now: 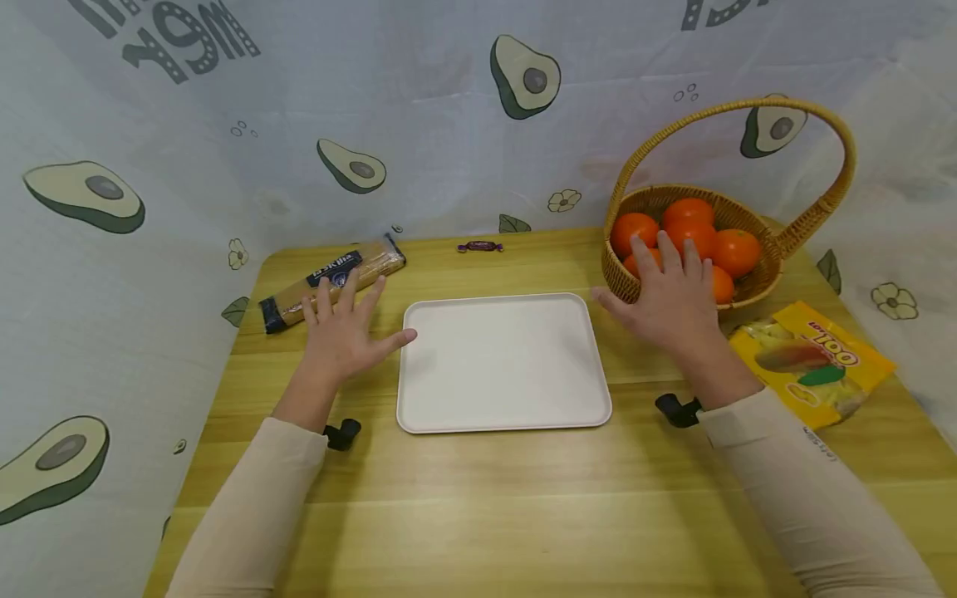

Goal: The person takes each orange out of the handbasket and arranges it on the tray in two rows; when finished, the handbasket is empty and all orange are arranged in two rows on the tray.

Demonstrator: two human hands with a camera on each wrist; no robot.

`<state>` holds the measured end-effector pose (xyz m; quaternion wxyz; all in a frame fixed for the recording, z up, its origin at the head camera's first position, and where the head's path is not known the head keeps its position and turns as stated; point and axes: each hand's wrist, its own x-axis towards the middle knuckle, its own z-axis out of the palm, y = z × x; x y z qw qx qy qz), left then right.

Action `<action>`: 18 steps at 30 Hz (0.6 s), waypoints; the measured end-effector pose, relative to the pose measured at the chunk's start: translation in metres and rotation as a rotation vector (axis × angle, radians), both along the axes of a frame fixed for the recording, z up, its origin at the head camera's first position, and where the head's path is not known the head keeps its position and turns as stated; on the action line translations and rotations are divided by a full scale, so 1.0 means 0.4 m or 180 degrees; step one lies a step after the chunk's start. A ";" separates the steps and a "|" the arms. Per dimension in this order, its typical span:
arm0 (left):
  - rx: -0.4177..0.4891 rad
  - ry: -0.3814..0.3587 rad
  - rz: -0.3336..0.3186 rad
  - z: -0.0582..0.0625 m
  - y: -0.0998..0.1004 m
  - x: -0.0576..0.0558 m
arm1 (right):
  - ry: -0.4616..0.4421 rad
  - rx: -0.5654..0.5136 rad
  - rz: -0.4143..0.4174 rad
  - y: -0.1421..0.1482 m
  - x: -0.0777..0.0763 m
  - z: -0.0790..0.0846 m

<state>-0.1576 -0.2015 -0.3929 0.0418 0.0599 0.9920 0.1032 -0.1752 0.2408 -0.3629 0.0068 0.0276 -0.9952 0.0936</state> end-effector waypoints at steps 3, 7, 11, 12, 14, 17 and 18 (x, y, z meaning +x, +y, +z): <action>0.0088 0.0026 0.0007 -0.009 -0.006 0.002 | 0.0155 -0.0069 -0.0003 0.036 -0.016 0.010; 0.0322 0.0022 0.0041 -0.021 -0.011 0.008 | 0.0345 -0.0235 -0.0018 0.092 -0.040 0.015; 0.0501 -0.0103 0.0107 -0.035 -0.014 0.017 | 0.0334 -0.0413 -0.0088 0.144 -0.062 0.018; 0.0538 -0.0138 0.0128 -0.039 -0.014 0.020 | 0.0306 -0.0445 -0.0100 0.155 -0.067 0.020; 0.0606 -0.0202 0.0173 -0.046 -0.012 0.025 | 0.0277 -0.0489 -0.0096 0.177 -0.078 0.023; 0.0737 -0.0248 0.0207 -0.057 -0.010 0.032 | 0.0254 -0.0549 -0.0069 0.206 -0.096 0.027; 0.0797 -0.0263 0.0211 -0.061 -0.009 0.035 | 0.0251 -0.0565 -0.0058 0.215 -0.102 0.027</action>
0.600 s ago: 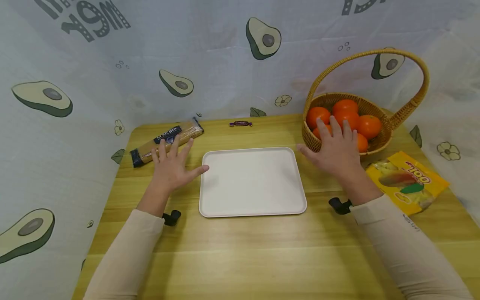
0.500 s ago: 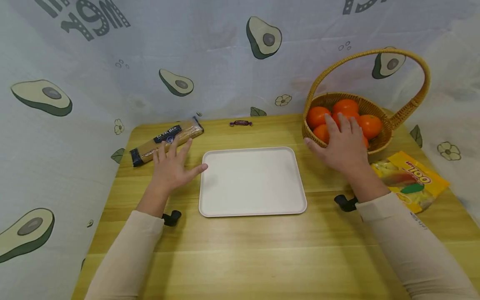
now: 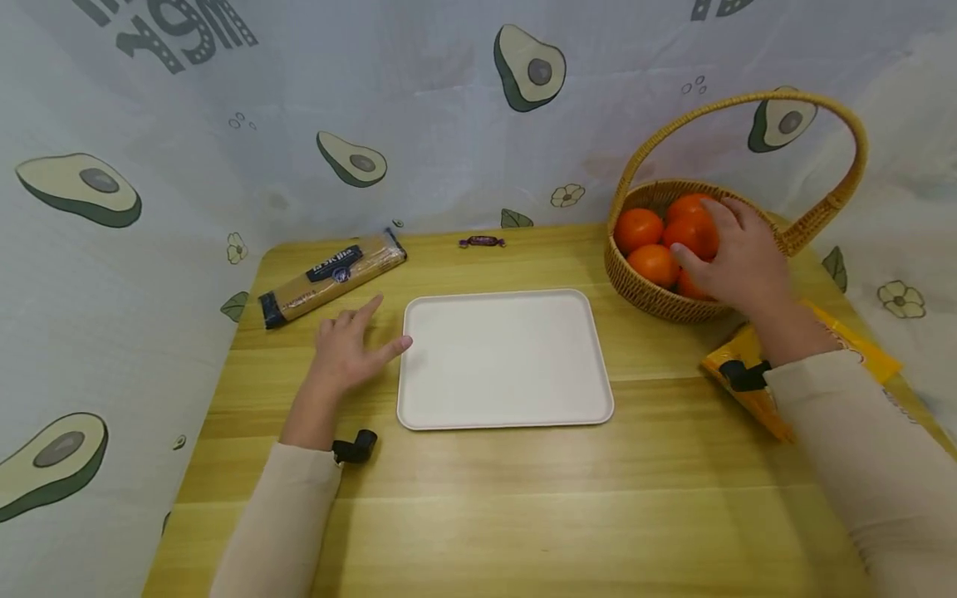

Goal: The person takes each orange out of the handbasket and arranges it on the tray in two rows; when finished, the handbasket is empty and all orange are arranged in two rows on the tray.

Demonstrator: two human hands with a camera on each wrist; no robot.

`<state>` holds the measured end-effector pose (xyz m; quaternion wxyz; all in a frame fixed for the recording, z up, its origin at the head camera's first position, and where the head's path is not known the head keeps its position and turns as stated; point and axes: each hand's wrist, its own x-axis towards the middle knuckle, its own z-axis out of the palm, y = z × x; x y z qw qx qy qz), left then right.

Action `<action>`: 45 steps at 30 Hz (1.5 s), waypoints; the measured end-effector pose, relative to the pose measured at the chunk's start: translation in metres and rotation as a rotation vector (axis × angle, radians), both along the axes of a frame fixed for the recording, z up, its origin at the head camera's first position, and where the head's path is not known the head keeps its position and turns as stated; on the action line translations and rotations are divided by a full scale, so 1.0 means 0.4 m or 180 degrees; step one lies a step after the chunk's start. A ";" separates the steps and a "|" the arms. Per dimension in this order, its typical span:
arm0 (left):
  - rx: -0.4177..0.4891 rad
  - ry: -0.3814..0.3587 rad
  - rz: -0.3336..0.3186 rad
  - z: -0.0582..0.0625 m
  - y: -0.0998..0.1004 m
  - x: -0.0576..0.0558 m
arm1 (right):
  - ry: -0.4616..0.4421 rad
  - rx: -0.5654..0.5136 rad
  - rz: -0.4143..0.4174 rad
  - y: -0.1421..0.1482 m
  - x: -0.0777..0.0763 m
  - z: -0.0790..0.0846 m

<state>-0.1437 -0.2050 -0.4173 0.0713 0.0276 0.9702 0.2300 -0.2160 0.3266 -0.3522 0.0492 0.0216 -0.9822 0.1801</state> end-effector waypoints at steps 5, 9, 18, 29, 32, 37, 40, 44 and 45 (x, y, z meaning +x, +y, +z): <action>0.0354 -0.0090 0.0048 -0.024 0.005 0.013 | -0.0082 -0.0095 0.0078 0.036 -0.024 -0.009; 0.0712 -0.0175 0.0113 -0.045 0.008 0.023 | -0.0182 -0.0112 0.0170 0.049 -0.038 -0.012; 0.1020 -0.0067 0.0110 -0.083 0.010 0.037 | -0.0374 -0.0058 0.0217 0.049 -0.055 -0.019; 0.0824 -0.0021 0.0096 -0.104 0.016 0.048 | -0.0460 0.0045 0.0264 0.051 -0.071 -0.027; 0.0830 -0.0046 0.0113 -0.106 0.018 0.048 | -0.0450 0.0061 0.0274 0.050 -0.074 -0.031; 0.0831 -0.0081 0.0126 -0.109 0.017 0.046 | -0.0420 0.0029 0.0243 0.046 -0.078 -0.036; 0.0841 -0.0084 0.0128 -0.109 0.018 0.045 | -0.0427 0.0019 0.0195 0.044 -0.080 -0.037; 0.0869 -0.0090 0.0141 -0.110 0.019 0.043 | -0.0486 0.0009 0.0130 0.044 -0.084 -0.040; 0.0873 -0.0096 0.0146 -0.111 0.019 0.043 | -0.0496 0.0007 0.0117 0.044 -0.086 -0.041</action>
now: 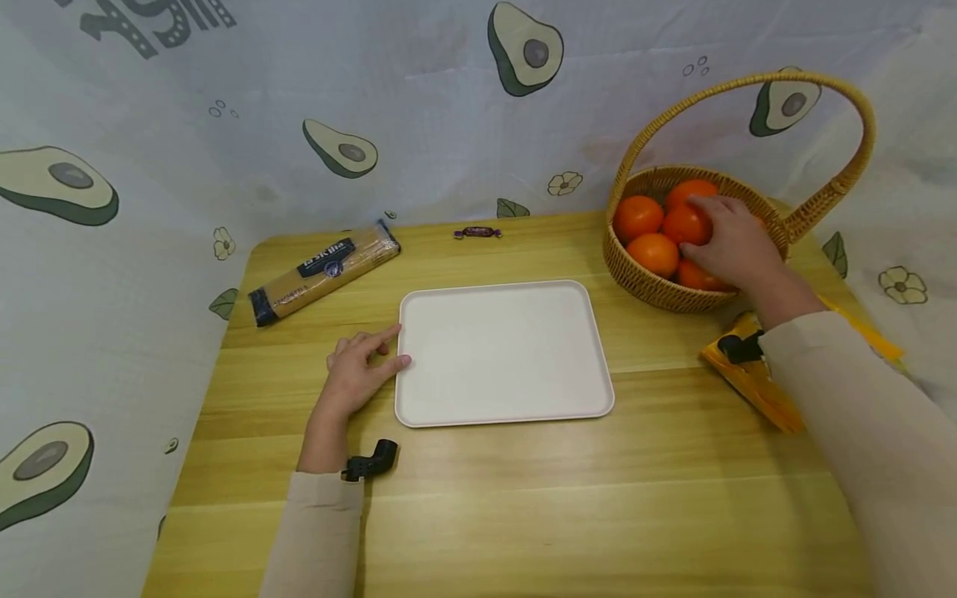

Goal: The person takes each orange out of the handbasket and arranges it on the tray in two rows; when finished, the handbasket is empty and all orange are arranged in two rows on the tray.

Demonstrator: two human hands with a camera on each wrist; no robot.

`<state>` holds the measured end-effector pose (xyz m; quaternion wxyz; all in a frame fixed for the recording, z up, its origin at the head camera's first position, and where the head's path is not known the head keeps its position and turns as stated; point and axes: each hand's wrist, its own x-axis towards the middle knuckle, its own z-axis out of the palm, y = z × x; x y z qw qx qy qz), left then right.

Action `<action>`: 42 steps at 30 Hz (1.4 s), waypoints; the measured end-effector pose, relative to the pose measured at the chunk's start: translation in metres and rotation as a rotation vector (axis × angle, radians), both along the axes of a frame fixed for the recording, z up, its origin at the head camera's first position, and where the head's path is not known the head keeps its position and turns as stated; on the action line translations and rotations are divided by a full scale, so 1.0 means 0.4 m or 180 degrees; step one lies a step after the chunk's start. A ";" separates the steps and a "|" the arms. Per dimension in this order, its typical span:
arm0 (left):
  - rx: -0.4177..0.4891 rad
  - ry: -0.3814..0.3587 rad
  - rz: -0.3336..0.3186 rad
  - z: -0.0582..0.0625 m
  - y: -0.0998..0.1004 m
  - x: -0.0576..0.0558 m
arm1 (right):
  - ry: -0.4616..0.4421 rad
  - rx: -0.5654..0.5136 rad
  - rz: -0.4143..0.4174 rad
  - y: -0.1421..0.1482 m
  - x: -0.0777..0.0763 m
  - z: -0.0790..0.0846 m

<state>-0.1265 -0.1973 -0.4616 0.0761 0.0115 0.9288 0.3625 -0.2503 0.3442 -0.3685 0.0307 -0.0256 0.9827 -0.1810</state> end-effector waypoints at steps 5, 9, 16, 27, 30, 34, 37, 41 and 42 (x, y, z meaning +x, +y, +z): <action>0.0004 -0.0023 0.0018 -0.002 -0.001 0.003 | 0.0019 0.0019 -0.0006 -0.003 -0.004 0.000; -0.0024 -0.0008 0.0015 -0.003 -0.002 0.004 | 0.0076 0.0021 0.0019 -0.003 -0.004 -0.001; -0.0010 0.0015 -0.0001 -0.005 -0.004 0.008 | 0.0156 -0.0059 -0.0141 -0.004 0.008 0.002; -0.0028 0.0061 -0.0014 -0.006 -0.005 0.004 | 0.0430 -0.0423 -0.0484 -0.035 0.057 0.059; -0.0031 0.0087 -0.0035 -0.005 -0.005 0.000 | 0.0575 -0.0483 -0.0439 -0.044 0.072 0.071; -0.0039 0.0127 -0.0050 -0.002 -0.006 -0.005 | 0.0746 -0.0587 -0.0376 -0.061 0.089 0.084; -0.0040 0.0122 -0.0051 -0.002 -0.007 -0.009 | 0.0799 -0.0685 -0.0371 -0.079 0.104 0.095; -0.0024 0.0091 -0.0044 -0.002 -0.008 -0.010 | 0.0909 -0.0766 -0.0330 -0.115 0.127 0.109; -0.0016 0.0084 -0.0040 -0.003 -0.008 -0.010 | 0.0952 -0.0780 -0.0300 -0.125 0.132 0.111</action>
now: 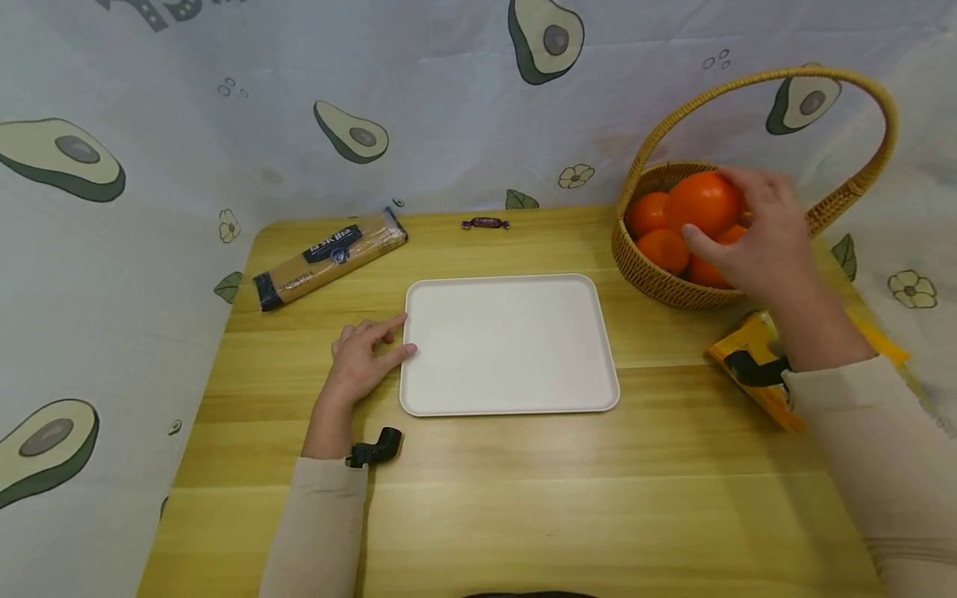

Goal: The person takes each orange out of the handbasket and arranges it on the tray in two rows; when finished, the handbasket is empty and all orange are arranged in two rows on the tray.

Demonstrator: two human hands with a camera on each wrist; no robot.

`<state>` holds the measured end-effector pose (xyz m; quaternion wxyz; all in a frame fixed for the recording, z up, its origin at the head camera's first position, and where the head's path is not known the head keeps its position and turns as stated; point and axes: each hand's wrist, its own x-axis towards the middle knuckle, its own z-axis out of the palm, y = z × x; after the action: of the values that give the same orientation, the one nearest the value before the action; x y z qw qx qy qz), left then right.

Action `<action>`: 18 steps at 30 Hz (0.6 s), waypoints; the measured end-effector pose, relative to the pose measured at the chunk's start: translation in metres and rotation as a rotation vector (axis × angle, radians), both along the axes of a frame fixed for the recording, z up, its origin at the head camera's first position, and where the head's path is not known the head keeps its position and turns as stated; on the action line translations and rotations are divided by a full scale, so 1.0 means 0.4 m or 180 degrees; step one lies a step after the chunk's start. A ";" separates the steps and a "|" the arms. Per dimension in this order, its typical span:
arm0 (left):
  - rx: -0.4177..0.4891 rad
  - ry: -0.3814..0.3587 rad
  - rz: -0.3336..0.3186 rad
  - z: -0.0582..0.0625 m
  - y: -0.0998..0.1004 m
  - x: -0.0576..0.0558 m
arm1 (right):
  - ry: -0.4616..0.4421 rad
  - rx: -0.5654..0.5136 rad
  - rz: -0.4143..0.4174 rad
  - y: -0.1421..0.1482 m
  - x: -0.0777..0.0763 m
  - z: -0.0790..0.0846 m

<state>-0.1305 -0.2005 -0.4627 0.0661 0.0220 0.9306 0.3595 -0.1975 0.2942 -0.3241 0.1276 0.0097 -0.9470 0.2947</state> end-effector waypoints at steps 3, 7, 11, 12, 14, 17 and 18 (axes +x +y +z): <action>-0.0001 -0.0009 0.0011 0.000 0.000 0.000 | 0.0086 -0.0011 0.0080 -0.028 0.013 0.004; -0.0014 -0.0012 0.0024 -0.002 0.000 -0.002 | 0.0161 0.0009 0.0208 -0.057 0.024 0.000; -0.0009 -0.0006 0.0041 -0.005 0.000 -0.003 | 0.0339 0.0027 0.0437 -0.086 0.031 -0.013; -0.0001 -0.0004 0.0042 -0.005 0.000 -0.003 | 0.0367 0.0021 0.0490 -0.095 0.032 -0.017; 0.0003 0.0003 0.0040 -0.005 -0.001 -0.003 | 0.0403 0.0000 0.0569 -0.113 0.035 -0.026; 0.0016 0.0008 0.0023 -0.002 -0.001 -0.002 | 0.0414 -0.0072 0.0615 -0.138 0.038 -0.041; 0.0020 0.0007 0.0019 -0.001 -0.001 -0.001 | 0.0410 -0.0093 0.0627 -0.147 0.039 -0.046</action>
<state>-0.1311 -0.2008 -0.4630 0.0639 0.0198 0.9296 0.3625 -0.1818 0.2353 -0.3426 0.1588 0.1197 -0.9269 0.3183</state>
